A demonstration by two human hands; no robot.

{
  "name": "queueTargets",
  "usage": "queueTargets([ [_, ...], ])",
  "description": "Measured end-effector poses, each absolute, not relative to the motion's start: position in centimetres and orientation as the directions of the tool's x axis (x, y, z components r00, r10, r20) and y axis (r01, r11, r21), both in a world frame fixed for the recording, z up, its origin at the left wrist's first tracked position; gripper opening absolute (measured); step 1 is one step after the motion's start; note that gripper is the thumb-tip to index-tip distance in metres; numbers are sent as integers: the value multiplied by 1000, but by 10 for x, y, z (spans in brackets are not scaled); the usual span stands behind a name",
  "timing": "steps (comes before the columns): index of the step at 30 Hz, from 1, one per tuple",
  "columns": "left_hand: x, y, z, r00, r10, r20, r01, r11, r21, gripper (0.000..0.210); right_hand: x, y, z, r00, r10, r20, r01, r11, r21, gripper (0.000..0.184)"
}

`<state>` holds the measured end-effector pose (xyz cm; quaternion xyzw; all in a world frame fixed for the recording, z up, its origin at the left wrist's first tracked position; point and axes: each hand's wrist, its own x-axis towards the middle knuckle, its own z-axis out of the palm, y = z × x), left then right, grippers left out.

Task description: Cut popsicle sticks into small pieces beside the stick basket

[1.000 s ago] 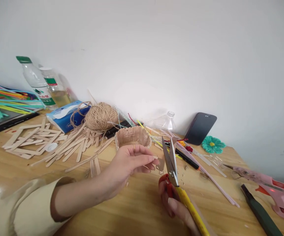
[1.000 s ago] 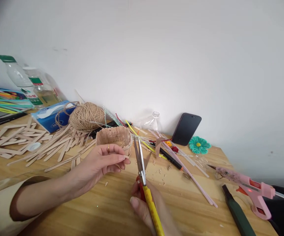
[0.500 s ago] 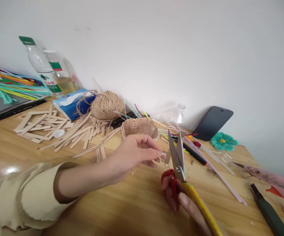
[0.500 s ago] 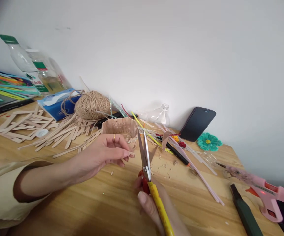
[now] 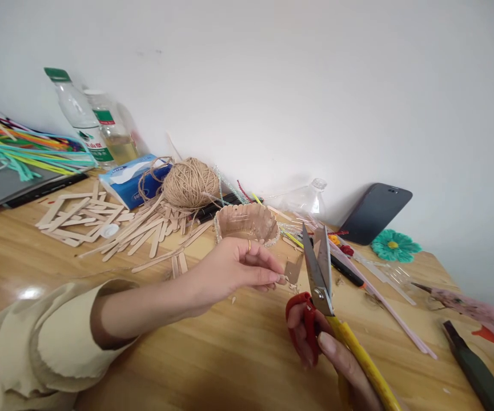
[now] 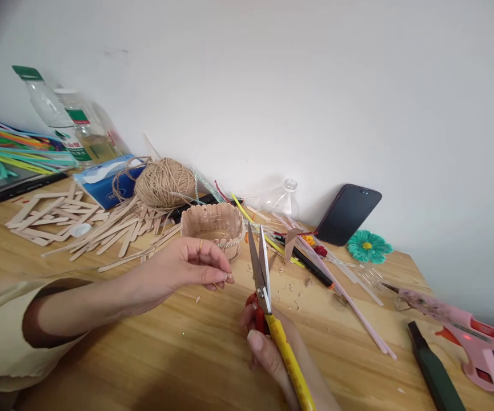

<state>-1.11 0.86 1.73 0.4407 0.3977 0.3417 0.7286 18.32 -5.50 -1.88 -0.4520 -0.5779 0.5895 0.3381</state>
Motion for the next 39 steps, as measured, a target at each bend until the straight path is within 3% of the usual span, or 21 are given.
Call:
queueTargets([
  [7,-11,8,12,453,853,-260,-157,363,918,9,179,-51,-23,-309,948,-69,117,-34,-993,35],
  [30,-9,10,10,455,834,-313,-246,456,855,10,176,-54,-17,-344,931,-122,131,-81,-988,37],
  [39,-10,9,15,443,843,-304,-277,452,848,6,181,-52,-19,-388,916,-100,207,-19,-978,38],
])
